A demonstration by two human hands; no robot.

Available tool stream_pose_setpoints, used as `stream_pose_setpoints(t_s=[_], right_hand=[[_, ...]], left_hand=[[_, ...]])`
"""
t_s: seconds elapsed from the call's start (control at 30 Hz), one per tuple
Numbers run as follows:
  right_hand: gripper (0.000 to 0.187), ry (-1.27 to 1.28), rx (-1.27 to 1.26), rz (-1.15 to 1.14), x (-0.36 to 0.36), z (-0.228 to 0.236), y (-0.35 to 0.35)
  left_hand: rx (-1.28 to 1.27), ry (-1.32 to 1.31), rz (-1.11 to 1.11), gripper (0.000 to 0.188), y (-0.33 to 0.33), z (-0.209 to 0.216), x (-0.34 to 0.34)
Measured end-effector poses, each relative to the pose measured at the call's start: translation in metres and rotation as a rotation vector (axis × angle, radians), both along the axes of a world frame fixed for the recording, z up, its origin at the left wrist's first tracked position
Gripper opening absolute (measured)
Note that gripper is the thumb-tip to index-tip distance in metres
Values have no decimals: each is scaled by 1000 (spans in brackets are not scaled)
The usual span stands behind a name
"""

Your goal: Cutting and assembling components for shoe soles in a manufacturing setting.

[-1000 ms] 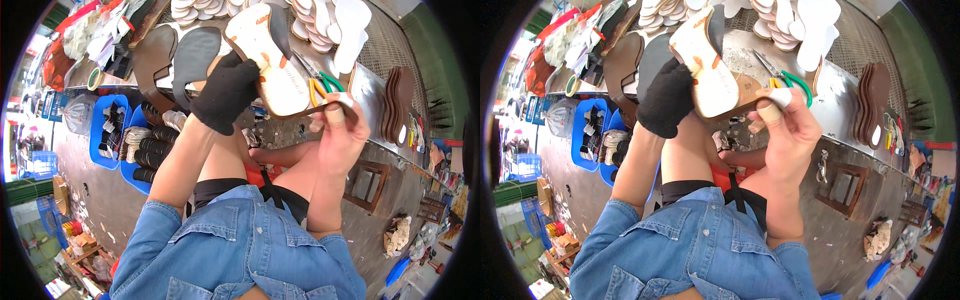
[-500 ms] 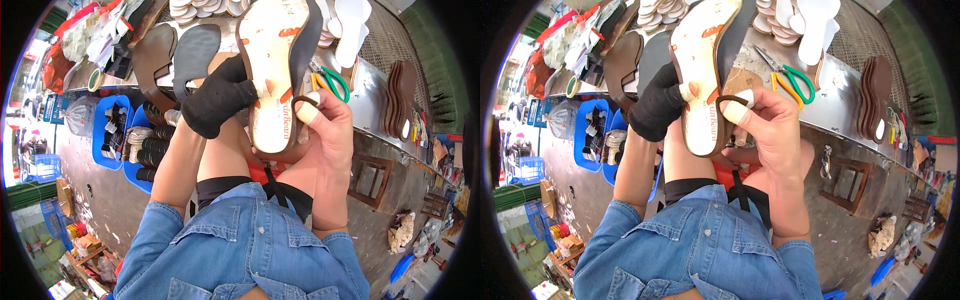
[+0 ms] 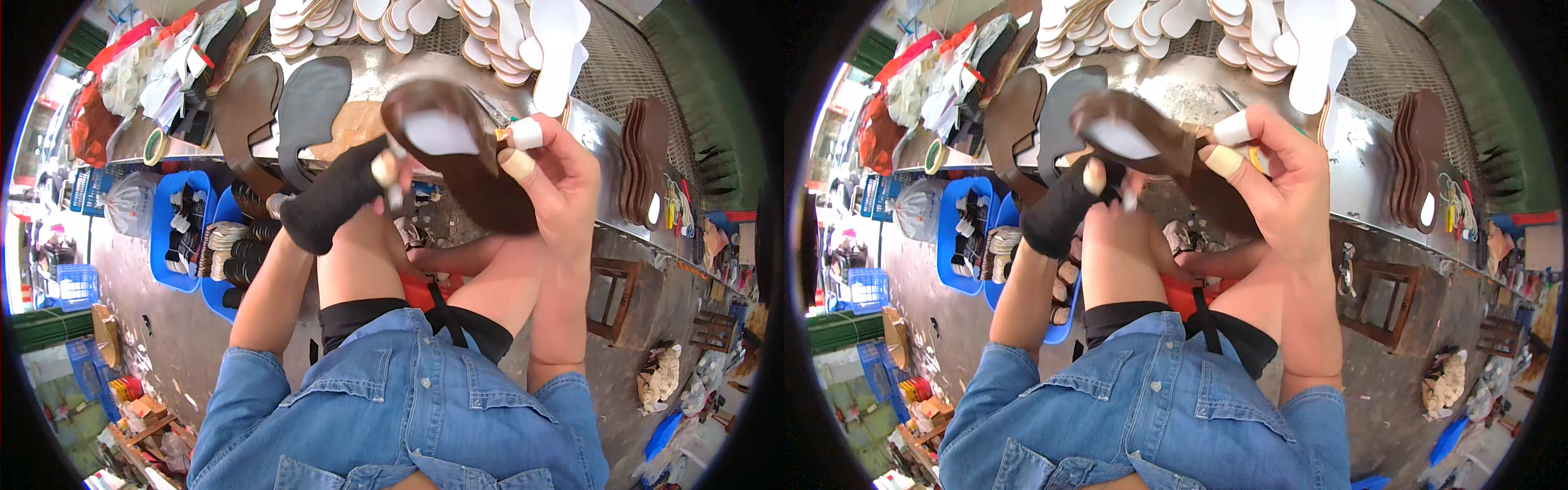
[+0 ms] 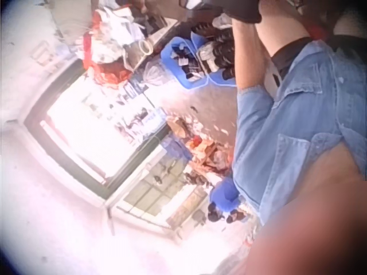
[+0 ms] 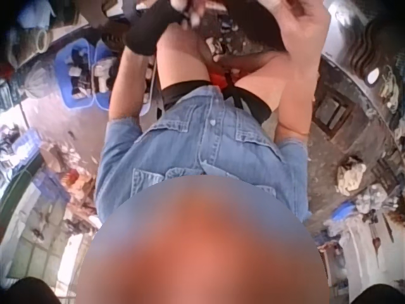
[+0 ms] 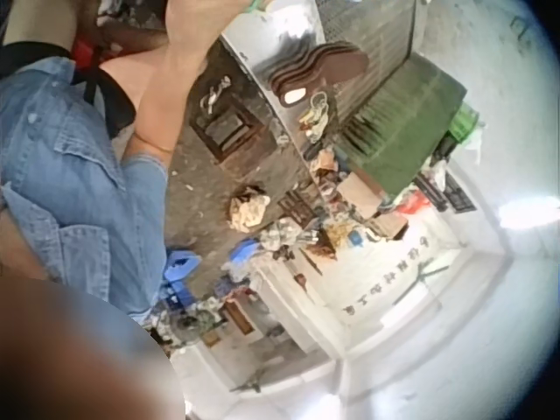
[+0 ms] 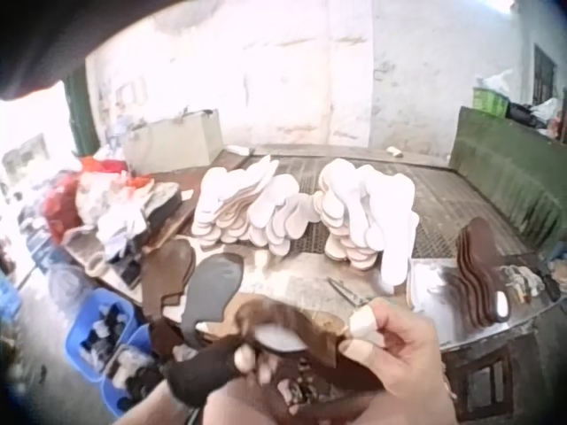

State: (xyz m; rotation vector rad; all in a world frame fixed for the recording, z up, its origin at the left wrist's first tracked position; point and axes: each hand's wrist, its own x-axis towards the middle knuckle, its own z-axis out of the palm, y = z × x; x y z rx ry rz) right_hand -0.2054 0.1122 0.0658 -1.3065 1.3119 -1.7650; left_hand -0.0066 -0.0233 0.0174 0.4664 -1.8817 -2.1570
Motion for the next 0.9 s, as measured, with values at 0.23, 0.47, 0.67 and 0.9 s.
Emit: stream_pose_setpoints(t_s=[0.23,0.47,0.67,0.9], right_hand=[[10,-246,50,-148,17,-15,-15],[19,714,-226,-380,43,-18,-14],[14,445,-70,-359,38,-22,-7],[18,150,167,-359,12,-18,-16]], left_hand=[[58,214,408,40,51,16,-39],[108,256,621,22,45,6,-53],[-10,141,565,25,50,11,-46],[-195,107,516,27,53,16,-43]])
